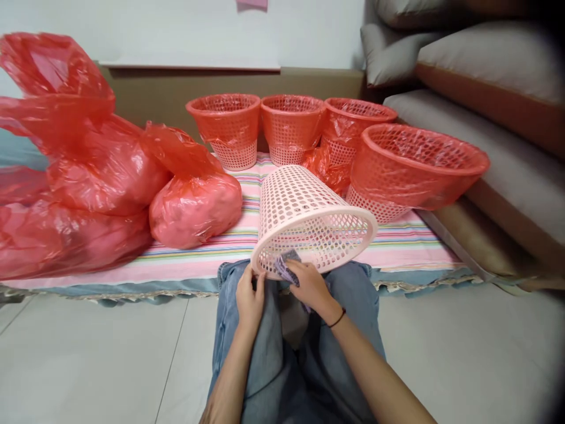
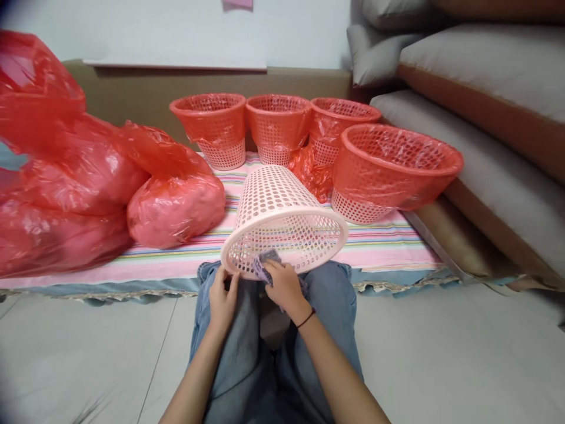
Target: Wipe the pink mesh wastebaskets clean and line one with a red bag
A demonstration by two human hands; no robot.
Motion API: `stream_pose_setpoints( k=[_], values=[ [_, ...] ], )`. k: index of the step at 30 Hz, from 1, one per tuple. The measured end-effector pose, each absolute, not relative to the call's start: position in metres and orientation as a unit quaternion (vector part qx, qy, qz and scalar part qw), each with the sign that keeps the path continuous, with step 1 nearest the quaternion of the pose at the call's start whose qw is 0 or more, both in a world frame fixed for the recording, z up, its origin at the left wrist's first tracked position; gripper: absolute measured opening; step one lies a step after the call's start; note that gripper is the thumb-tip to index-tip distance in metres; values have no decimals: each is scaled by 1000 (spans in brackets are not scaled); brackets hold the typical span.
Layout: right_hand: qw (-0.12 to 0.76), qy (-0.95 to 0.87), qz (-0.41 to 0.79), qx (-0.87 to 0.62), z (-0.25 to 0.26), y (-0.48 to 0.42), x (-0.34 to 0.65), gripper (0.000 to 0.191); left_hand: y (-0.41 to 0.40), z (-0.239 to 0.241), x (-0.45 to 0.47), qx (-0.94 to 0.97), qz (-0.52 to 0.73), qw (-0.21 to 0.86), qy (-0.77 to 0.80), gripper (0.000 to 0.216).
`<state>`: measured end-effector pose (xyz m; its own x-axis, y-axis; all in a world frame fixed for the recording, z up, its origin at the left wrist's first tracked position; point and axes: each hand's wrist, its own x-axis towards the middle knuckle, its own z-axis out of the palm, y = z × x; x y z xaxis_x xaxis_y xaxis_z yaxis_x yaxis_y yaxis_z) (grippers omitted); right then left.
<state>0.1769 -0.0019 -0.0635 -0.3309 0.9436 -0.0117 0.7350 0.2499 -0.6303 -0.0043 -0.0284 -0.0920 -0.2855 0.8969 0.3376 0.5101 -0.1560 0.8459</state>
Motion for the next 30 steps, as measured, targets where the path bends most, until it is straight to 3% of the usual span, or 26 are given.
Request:
stream_pose_setpoints(
  k=[2, 6, 14, 20, 25, 30],
  values=[
    [238, -736, 341, -534, -57, -19, 187, 69, -26, -87, -2, 553, 531, 189, 614, 23],
    [442, -504, 534, -515, -41, -52, 216, 66, -22, -65, 3, 526, 584, 178, 591, 19],
    [623, -247, 609, -425, 10, -107, 245, 70, -21, 30, 24, 527, 674, 183, 484, 28],
    [641, -201, 625, -399, 33, -131, 241, 58, -35, 98, 39, 537, 692, 244, 416, 22],
    [657, -248, 586, -405, 67, -136, 232, 66, -54, 126, 36, 486, 710, 374, 345, 21],
    [507, -572, 429, -481, 98, -77, 225, 60, -68, 129, 28, 524, 650, 414, 362, 23]
  ],
)
